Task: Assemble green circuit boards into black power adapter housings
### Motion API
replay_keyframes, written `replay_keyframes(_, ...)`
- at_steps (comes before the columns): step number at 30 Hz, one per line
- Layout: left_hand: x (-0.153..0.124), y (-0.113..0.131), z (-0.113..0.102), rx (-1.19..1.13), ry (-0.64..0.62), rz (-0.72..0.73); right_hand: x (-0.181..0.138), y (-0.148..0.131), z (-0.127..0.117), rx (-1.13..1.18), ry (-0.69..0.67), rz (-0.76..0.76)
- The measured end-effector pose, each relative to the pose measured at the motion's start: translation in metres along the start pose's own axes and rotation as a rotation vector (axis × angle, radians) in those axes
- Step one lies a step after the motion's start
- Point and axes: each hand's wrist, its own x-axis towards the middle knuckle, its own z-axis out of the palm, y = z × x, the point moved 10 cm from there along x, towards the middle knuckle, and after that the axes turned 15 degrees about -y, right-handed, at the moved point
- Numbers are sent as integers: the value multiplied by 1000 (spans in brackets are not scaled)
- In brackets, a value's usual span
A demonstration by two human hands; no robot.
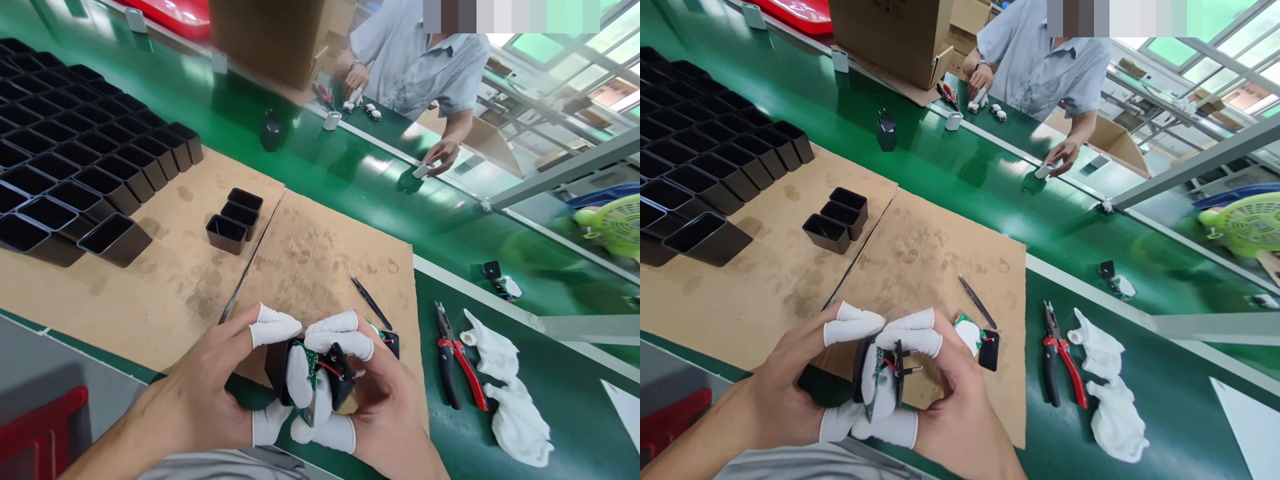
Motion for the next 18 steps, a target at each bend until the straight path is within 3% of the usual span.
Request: replay_keyframes(18,5,1,4,-7,12,45,4,-1,2,-2,-52,61)
